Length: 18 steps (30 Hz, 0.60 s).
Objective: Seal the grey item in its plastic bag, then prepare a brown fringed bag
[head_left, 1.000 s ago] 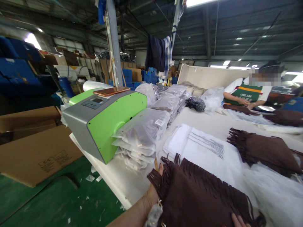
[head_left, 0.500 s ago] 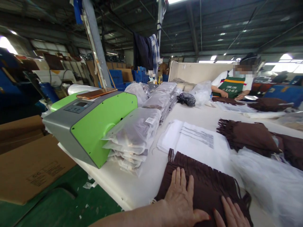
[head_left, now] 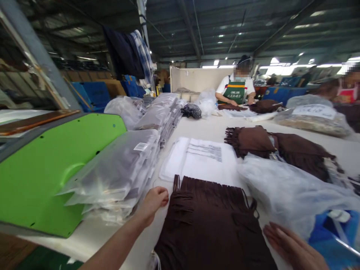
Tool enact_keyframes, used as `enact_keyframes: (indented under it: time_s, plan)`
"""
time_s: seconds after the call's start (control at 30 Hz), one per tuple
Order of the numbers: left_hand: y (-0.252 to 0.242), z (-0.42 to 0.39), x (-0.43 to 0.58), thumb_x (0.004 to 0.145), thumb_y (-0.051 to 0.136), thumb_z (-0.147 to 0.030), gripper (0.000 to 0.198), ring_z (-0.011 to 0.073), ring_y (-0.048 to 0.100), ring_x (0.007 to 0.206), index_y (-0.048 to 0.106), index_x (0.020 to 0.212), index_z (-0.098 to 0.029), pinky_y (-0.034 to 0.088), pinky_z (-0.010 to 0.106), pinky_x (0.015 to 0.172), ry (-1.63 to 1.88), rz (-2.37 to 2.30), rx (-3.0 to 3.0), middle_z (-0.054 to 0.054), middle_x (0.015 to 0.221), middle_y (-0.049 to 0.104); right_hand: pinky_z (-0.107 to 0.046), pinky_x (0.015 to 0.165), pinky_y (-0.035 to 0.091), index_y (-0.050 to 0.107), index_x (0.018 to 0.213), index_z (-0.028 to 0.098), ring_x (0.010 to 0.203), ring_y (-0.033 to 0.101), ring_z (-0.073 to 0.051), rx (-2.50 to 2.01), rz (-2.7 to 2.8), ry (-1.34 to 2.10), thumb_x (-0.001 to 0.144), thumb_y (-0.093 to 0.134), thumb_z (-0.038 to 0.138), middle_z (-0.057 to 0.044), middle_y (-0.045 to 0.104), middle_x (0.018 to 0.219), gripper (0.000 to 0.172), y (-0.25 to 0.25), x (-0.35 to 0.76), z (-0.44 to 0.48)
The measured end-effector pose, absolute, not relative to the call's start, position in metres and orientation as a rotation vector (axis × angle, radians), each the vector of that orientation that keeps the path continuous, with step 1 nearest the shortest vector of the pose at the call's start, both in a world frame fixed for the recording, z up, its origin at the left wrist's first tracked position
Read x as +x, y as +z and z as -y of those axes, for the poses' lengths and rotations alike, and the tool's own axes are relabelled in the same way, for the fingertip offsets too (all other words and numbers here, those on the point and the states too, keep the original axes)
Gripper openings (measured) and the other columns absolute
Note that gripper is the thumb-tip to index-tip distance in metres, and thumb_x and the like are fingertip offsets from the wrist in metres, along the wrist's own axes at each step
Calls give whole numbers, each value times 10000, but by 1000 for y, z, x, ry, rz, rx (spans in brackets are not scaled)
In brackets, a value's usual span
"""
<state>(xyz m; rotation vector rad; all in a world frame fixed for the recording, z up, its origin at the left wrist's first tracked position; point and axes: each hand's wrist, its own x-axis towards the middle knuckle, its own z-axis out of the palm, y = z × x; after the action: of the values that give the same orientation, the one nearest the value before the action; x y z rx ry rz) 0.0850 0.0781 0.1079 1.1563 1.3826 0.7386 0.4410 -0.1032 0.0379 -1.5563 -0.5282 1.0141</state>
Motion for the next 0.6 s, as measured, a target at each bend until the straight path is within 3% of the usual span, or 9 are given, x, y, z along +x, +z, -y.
enact_keyframes:
  time_s: [0.1, 0.23, 0.37, 0.43, 0.6]
  plan:
    - [97, -88, 83, 628, 651, -426, 296, 177, 627, 676, 557, 699, -155, 483, 308, 696, 623, -1279, 1024, 40, 676, 647, -312, 827, 535, 590, 928, 151, 921, 649, -243, -1529, 320, 1196, 637, 736, 392, -82, 709, 877, 405, 65, 421, 78]
    - [97, -99, 87, 569, 730, -526, 462, 186, 640, 651, 626, 754, -116, 490, 290, 634, 440, -1179, 909, 86, 721, 697, -319, 837, 520, 646, 866, 123, 889, 657, -223, -1380, 359, 1582, 738, 673, 363, -71, 712, 853, 274, 90, 410, 47]
    - [93, -108, 100, 554, 786, -475, 483, 223, 659, 780, 666, 826, -94, 496, 317, 786, 321, -966, 747, 97, 791, 718, -318, 960, 438, 673, 887, 131, 966, 633, -188, -1088, 219, 1850, 794, 619, 279, -61, 714, 880, 183, 94, 411, 28]
    - [90, -112, 108, 608, 774, -427, 422, 224, 659, 835, 672, 841, -90, 469, 324, 874, 307, -863, 681, 98, 827, 721, -315, 992, 404, 679, 897, 121, 994, 621, -180, -1005, 166, 1933, 812, 595, 273, -69, 713, 890, 193, 91, 412, 21]
    - [82, -120, 126, 687, 736, -376, 389, 210, 662, 844, 653, 967, -119, 482, 315, 836, 254, -672, 625, 86, 888, 715, -365, 1021, 365, 682, 950, 111, 1078, 576, -220, -970, 184, 2093, 784, 596, 395, -98, 697, 964, 340, 80, 411, 6]
